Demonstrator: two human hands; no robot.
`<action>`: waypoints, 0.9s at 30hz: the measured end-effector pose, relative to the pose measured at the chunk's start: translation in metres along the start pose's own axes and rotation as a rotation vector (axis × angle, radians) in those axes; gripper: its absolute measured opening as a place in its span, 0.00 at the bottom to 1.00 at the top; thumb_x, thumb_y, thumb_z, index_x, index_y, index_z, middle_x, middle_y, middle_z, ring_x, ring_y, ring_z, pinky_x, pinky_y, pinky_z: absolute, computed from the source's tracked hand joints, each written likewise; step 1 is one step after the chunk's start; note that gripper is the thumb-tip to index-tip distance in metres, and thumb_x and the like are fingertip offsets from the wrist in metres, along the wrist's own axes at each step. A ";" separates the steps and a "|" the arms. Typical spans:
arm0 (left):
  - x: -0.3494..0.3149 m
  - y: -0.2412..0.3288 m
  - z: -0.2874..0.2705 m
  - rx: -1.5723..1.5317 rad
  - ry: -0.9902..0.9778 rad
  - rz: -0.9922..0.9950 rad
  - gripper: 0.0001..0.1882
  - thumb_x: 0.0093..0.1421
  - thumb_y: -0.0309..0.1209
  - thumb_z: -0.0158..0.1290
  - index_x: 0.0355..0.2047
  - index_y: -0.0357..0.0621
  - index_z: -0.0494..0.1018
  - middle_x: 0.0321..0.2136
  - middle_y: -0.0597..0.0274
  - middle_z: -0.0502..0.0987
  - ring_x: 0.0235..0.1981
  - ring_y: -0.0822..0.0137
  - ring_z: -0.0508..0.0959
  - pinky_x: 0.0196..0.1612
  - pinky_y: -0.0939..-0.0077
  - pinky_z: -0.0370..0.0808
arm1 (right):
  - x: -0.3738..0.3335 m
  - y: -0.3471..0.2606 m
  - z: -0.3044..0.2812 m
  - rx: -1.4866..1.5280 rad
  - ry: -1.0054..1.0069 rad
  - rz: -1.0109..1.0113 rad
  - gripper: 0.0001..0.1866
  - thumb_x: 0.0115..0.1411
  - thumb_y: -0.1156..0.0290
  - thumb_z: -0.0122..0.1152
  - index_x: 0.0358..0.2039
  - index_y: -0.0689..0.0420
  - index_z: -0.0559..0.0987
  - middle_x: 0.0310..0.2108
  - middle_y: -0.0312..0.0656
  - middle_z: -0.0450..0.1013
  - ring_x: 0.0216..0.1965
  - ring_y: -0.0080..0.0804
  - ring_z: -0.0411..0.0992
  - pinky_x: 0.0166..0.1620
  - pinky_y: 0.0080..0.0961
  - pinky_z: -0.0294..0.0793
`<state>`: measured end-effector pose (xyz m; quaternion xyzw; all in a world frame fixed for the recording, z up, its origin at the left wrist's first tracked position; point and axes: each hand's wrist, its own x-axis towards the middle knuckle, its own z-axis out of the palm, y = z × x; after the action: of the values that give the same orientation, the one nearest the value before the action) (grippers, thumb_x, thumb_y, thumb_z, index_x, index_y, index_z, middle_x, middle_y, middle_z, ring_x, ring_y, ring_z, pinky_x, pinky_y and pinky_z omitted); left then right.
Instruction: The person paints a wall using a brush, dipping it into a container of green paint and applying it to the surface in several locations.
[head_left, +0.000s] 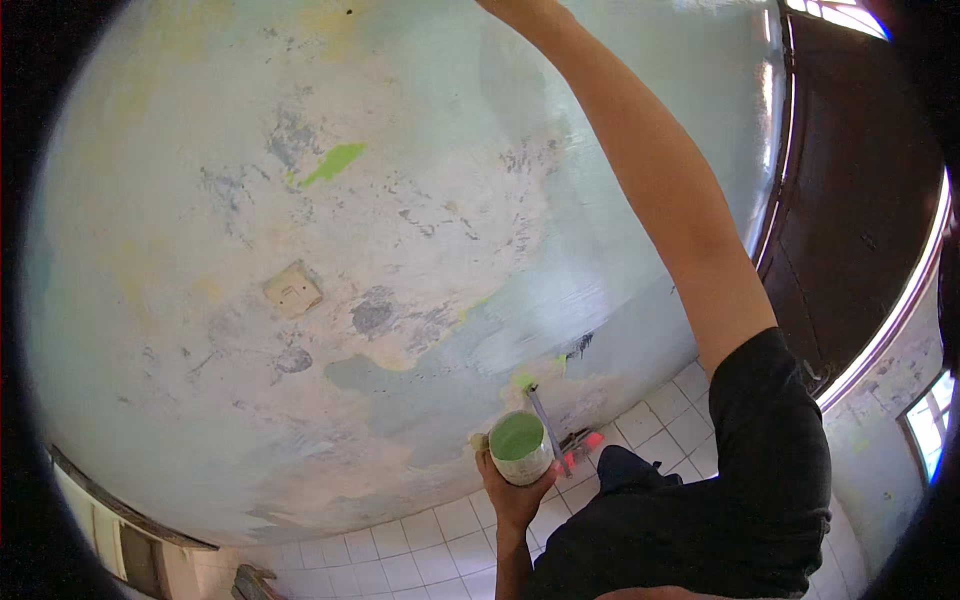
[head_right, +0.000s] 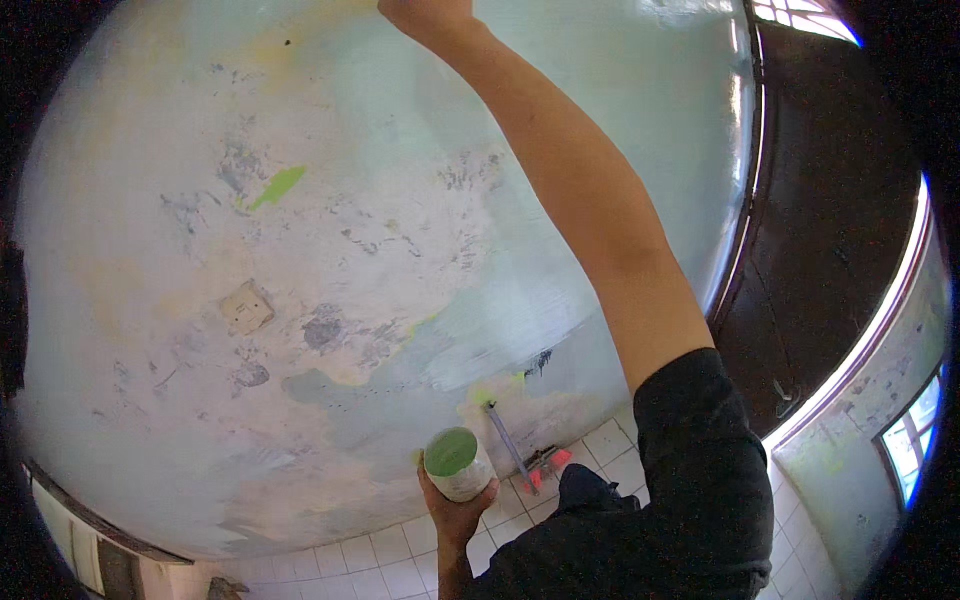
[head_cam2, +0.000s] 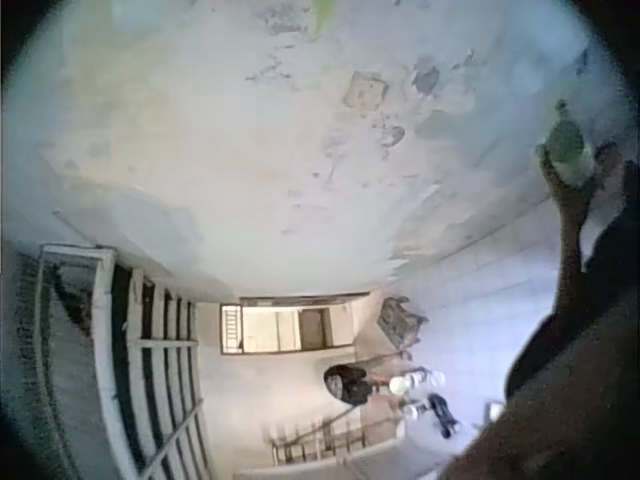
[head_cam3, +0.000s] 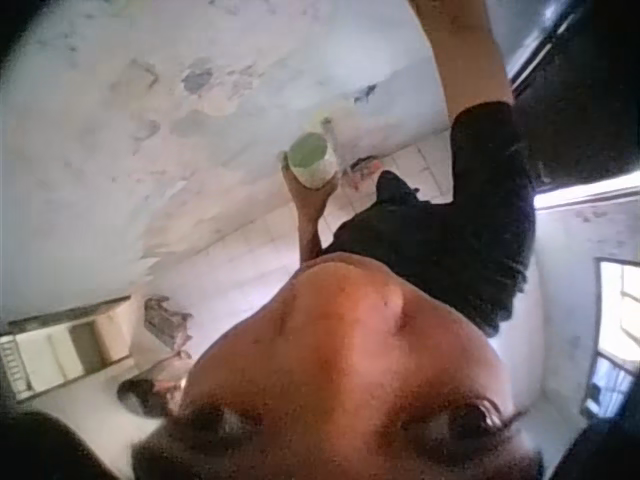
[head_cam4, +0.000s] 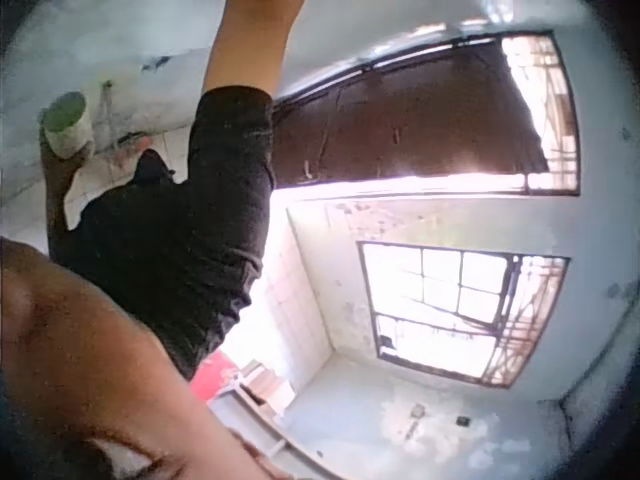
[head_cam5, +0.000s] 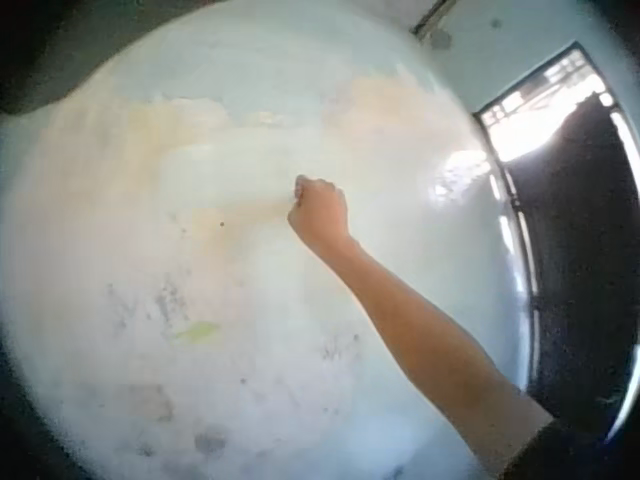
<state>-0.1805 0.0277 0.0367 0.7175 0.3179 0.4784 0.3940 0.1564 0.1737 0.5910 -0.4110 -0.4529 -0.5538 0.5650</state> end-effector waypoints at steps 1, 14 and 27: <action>0.001 -0.001 0.002 -0.012 -0.004 0.009 0.55 0.43 0.32 0.79 0.67 0.38 0.58 0.57 0.53 0.72 0.57 0.57 0.76 0.59 0.58 0.75 | -0.007 0.003 0.014 0.003 -0.045 -0.033 0.05 0.58 0.75 0.57 0.30 0.60 0.80 0.26 0.58 0.77 0.33 0.62 0.76 0.37 0.55 0.75; -0.014 -0.002 0.016 -0.027 -0.065 -0.018 0.55 0.41 0.38 0.80 0.65 0.37 0.61 0.59 0.49 0.68 0.61 0.53 0.73 0.61 0.55 0.73 | -0.182 -0.092 -0.175 0.799 -0.961 0.502 0.03 0.63 0.74 0.68 0.32 0.59 0.83 0.29 0.36 0.81 0.32 0.19 0.77 0.38 0.22 0.78; -0.012 0.022 0.112 0.065 -0.274 0.037 0.55 0.42 0.42 0.79 0.66 0.32 0.65 0.61 0.41 0.70 0.64 0.40 0.67 0.67 0.48 0.67 | -0.307 -0.007 -0.371 0.821 -0.635 1.430 0.11 0.60 0.77 0.72 0.40 0.65 0.79 0.33 0.45 0.80 0.33 0.34 0.82 0.37 0.30 0.85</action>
<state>-0.0784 -0.0225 0.0250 0.7943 0.2632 0.3725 0.4014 0.1775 -0.1073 0.2004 -0.4949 -0.3861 0.2789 0.7268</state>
